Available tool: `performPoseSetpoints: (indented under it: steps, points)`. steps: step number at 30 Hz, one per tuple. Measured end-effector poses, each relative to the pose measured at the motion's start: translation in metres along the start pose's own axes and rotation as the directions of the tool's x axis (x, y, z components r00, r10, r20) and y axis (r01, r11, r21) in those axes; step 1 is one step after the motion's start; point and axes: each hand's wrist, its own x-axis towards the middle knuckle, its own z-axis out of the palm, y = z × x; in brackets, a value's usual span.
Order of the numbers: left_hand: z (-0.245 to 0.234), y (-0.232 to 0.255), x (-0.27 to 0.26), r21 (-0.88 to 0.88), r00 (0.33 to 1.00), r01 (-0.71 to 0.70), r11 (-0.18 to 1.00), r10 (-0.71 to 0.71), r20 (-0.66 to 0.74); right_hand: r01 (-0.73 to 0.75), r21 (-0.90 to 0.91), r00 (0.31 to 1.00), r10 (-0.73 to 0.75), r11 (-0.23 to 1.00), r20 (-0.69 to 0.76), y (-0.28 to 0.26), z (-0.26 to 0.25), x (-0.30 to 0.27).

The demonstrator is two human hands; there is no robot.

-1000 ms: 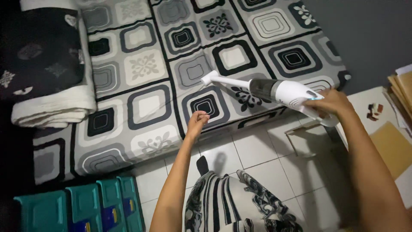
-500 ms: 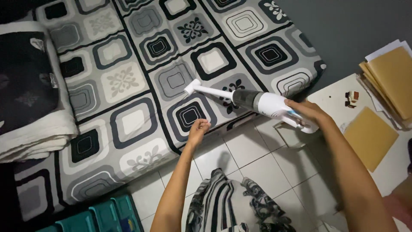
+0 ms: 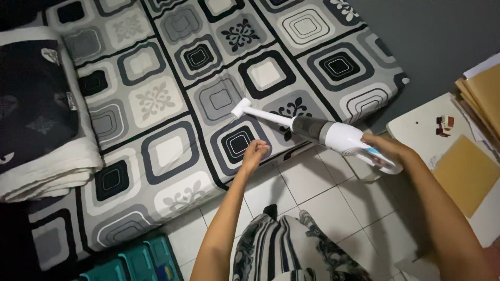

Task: Assembling a handheld vacuum cleaner by attaching extension pipes and a floor head, then using it to vacuum the floor.

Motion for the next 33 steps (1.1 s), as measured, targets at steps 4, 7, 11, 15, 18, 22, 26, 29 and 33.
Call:
performPoseSetpoints:
  steps: [4,7,11,15,18,22,26,29,33]
  points:
    - [0.007,0.000,-0.002,-0.031,0.999,0.033,0.999,-0.033,0.005,-0.110,0.037,0.994,0.109,0.993,0.017,0.009,-0.006,0.017]
    - [0.011,-0.004,-0.003,-0.037,1.000,0.002,0.999,-0.002,0.002,-0.042,0.071,0.983,0.029,0.997,0.180,0.020,-0.014,0.032]
    - [0.026,-0.007,-0.011,0.012,0.995,0.004,1.000,-0.003,-0.105,-0.009,-0.317,0.993,-0.029,0.948,-0.112,0.022,-0.030,0.039]
    - [0.060,-0.011,-0.031,0.096,0.973,0.038,0.995,-0.014,-0.231,0.056,-0.525,0.985,-0.134,0.849,-0.112,0.031,-0.069,0.051]
    - [0.082,-0.041,-0.040,0.053,0.969,-0.011,0.999,0.024,-0.248,0.104,-0.435,0.979,-0.170,0.895,-0.115,0.048,-0.106,0.053]
    - [0.117,-0.069,-0.058,-0.045,0.963,-0.073,0.996,0.059,-0.261,0.048,-0.507,0.986,-0.121,0.861,-0.111,0.067,-0.147,0.046]
    - [0.147,-0.069,-0.074,-0.050,0.956,-0.015,0.999,0.000,-0.292,-0.002,-0.344,0.985,-0.058,0.939,-0.164,0.080,-0.185,0.015]
    - [0.150,-0.075,-0.074,-0.068,0.961,-0.022,0.997,0.002,-0.275,-0.004,-0.303,0.977,-0.061,0.953,-0.206,0.074,-0.204,-0.007]
    - [0.153,-0.071,-0.074,-0.064,0.963,-0.040,0.997,0.022,-0.270,-0.020,-0.277,0.964,-0.055,0.961,-0.259,0.076,-0.247,-0.041]
